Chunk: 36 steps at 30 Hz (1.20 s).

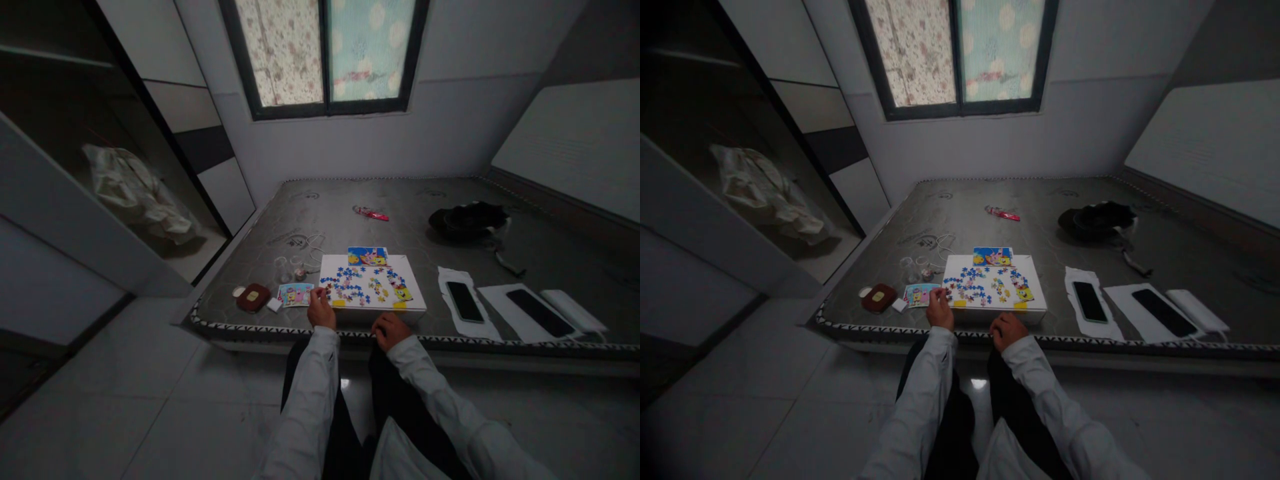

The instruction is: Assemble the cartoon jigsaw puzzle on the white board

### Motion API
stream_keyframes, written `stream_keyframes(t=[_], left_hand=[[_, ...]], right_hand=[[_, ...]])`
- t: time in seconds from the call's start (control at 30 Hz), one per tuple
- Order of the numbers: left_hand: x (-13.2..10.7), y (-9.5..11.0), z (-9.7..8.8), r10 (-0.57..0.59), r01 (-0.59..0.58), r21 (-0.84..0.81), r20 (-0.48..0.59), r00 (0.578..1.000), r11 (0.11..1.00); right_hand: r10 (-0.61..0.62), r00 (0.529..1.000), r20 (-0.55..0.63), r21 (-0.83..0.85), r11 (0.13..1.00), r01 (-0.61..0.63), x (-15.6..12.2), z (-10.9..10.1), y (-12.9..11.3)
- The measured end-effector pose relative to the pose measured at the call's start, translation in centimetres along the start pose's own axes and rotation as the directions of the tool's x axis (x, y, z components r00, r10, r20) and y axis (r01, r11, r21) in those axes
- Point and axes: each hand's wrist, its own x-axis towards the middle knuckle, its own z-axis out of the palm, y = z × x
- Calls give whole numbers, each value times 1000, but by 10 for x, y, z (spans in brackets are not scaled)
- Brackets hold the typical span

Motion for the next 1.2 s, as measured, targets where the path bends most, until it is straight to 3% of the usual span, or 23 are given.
stream_keyframes(t=[0.23,0.33,0.63,0.93,1.2], left_hand=[[-1,5,-3,6,-6,8,-23,1000,1000],[-1,7,-4,61,-60,27,-32,998,998],[-4,9,-7,112,-114,71,32,993,991],[-8,19,-12,6,-37,281,110,994,959],[-10,26,-15,-54,11,345,115,992,939]], right_hand=[[6,1000,-10,-16,1000,-6,0,-2,-1],[8,1000,-11,-17,1000,-8,0,-1,-1],[5,1000,-26,1,1000,-5,-1,3,2],[-11,999,-37,-3,1000,11,-1,1,1],[-13,1000,-26,-10,1000,12,-2,3,4]])
